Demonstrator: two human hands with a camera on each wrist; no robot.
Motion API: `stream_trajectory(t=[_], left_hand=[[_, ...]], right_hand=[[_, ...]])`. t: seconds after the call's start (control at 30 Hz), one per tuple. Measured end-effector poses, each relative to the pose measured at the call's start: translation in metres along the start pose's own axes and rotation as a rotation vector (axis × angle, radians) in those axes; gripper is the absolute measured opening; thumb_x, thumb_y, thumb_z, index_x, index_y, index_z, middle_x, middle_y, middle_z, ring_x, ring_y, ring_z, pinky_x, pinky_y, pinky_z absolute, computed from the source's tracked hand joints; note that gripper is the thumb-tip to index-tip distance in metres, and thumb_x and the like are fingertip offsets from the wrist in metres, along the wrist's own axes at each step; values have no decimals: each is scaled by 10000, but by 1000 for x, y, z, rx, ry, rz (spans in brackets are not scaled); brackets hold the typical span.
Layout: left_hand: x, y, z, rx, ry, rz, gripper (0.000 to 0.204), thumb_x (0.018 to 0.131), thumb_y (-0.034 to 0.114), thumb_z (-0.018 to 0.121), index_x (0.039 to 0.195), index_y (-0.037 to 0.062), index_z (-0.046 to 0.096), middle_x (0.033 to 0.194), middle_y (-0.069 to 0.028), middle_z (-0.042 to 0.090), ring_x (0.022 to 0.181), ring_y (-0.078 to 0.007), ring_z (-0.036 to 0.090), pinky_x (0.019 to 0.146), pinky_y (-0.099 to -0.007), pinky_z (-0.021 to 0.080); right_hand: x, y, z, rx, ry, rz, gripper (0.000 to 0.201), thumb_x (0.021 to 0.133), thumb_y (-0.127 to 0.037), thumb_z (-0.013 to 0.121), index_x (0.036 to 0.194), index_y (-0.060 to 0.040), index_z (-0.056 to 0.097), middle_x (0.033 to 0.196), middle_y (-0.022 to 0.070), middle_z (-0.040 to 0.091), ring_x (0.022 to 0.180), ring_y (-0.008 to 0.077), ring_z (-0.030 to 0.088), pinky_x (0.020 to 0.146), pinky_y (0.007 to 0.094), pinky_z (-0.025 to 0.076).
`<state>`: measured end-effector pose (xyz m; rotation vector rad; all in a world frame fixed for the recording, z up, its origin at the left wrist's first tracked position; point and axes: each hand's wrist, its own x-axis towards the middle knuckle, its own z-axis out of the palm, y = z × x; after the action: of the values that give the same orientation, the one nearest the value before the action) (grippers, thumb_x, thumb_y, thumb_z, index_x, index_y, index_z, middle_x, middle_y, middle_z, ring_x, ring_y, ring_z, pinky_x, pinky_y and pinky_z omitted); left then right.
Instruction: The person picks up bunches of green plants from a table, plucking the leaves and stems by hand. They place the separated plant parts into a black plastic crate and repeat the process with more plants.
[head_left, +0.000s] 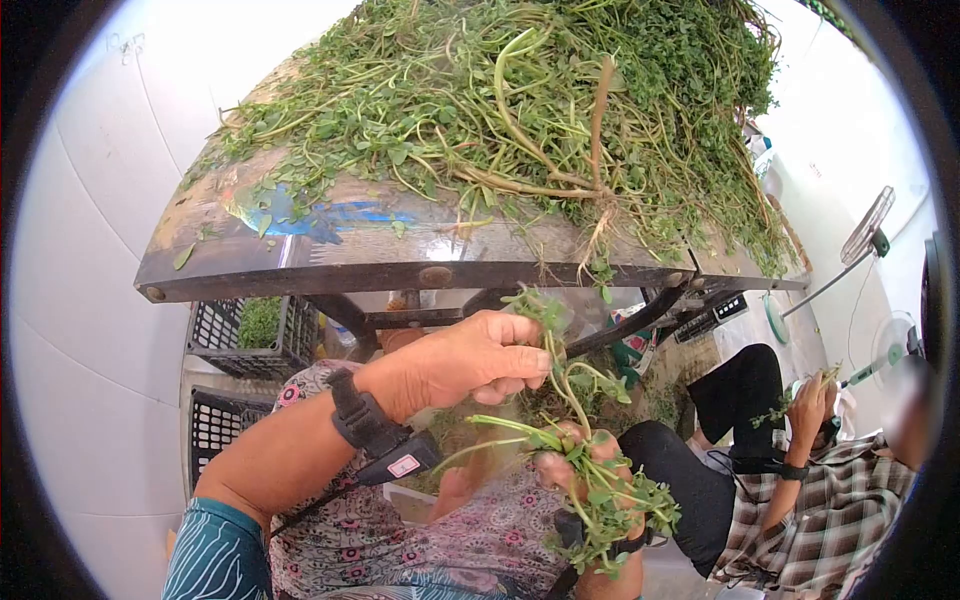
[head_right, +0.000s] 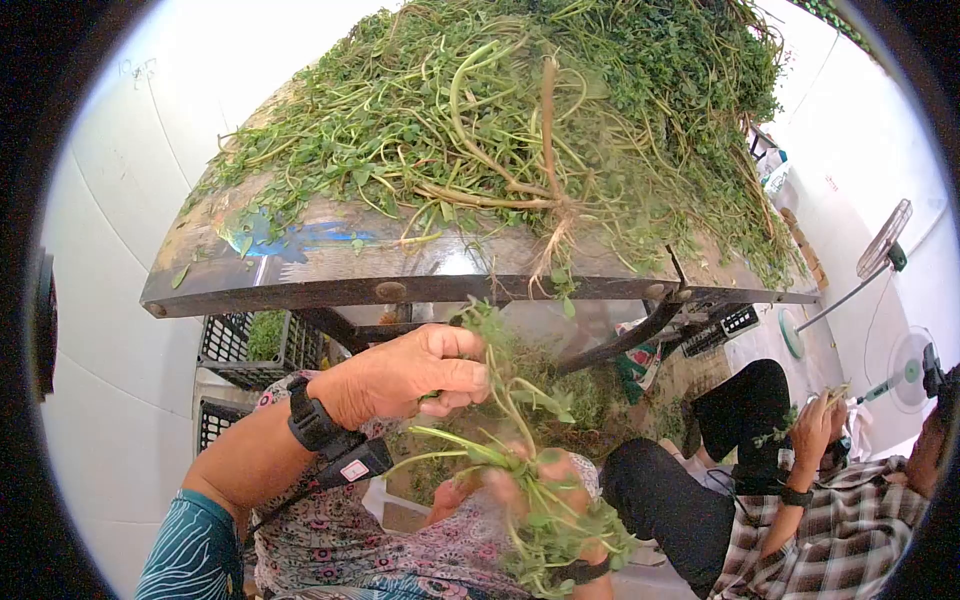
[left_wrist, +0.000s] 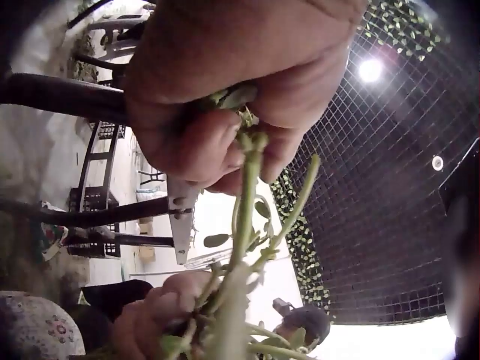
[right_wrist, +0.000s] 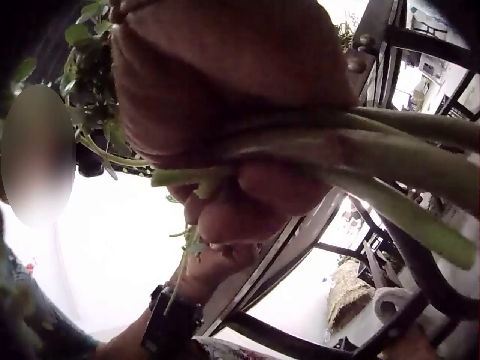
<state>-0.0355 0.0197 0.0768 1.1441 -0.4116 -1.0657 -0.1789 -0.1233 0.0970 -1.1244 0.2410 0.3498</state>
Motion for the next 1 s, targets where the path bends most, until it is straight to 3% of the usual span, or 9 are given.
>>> stream_trajectory(t=[0.17,0.27,0.33,0.4,0.53,0.6,0.7,0.83,1.0], left_hand=[[2,-3,-7,-66,32,45,160,792,152,588,892,36,540,656,11,489,486,-38,370,382,-175,254],[-2,3,0,26,65,15,211,793,133,569,951,5,513,590,30,449,454,-36,357,397,-184,262],[-2,2,2,38,85,4,257,792,120,554,999,-16,488,563,42,433,444,-33,352,405,-189,266],[0,-5,2,-29,102,11,321,784,104,545,1065,-28,464,568,45,439,449,-31,354,405,-191,265],[-3,3,1,92,42,39,355,773,99,541,1098,-22,464,582,59,439,457,-30,349,431,-185,283],[-6,2,3,144,62,14,372,770,105,539,1114,-15,463,614,63,450,478,-25,356,449,-181,294],[0,0,1,203,-37,18,383,755,100,535,1118,-7,475,697,58,490,534,-17,379,476,-172,311],[-3,5,5,377,-18,49,381,739,77,510,1109,-9,486,774,42,528,587,-11,398,491,-168,325],[6,-11,-6,745,131,246,360,728,61,496,1081,-9,493,735,17,518,566,-23,394,470,-170,317]], right_hand=[[3,13,-9,-43,184,-55,229,771,-169,557,909,6,501,776,73,465,690,125,432,624,201,369],[8,26,-42,-352,301,-289,259,775,-173,569,938,21,514,685,63,491,591,135,453,535,223,382],[15,34,-50,-373,392,-487,283,769,-190,595,938,28,532,575,39,494,464,139,441,432,261,358],[11,32,-46,-420,413,-452,279,766,-175,594,942,32,531,584,45,493,471,145,440,437,268,356],[23,53,-90,112,98,-331,399,773,-303,539,963,47,515,574,47,467,487,177,424,490,301,364],[20,44,-83,-4,151,-283,519,757,-440,497,945,43,514,563,35,448,511,184,428,531,312,373],[24,44,-101,86,6,-323,507,758,-441,503,929,37,512,562,35,449,518,188,436,528,317,376],[11,28,-68,-429,354,-366,453,757,-382,562,925,35,510,555,35,453,496,161,436,506,271,366],[3,18,-57,-581,371,-378,370,773,-298,598,939,22,516,562,19,462,503,135,459,464,246,356]])
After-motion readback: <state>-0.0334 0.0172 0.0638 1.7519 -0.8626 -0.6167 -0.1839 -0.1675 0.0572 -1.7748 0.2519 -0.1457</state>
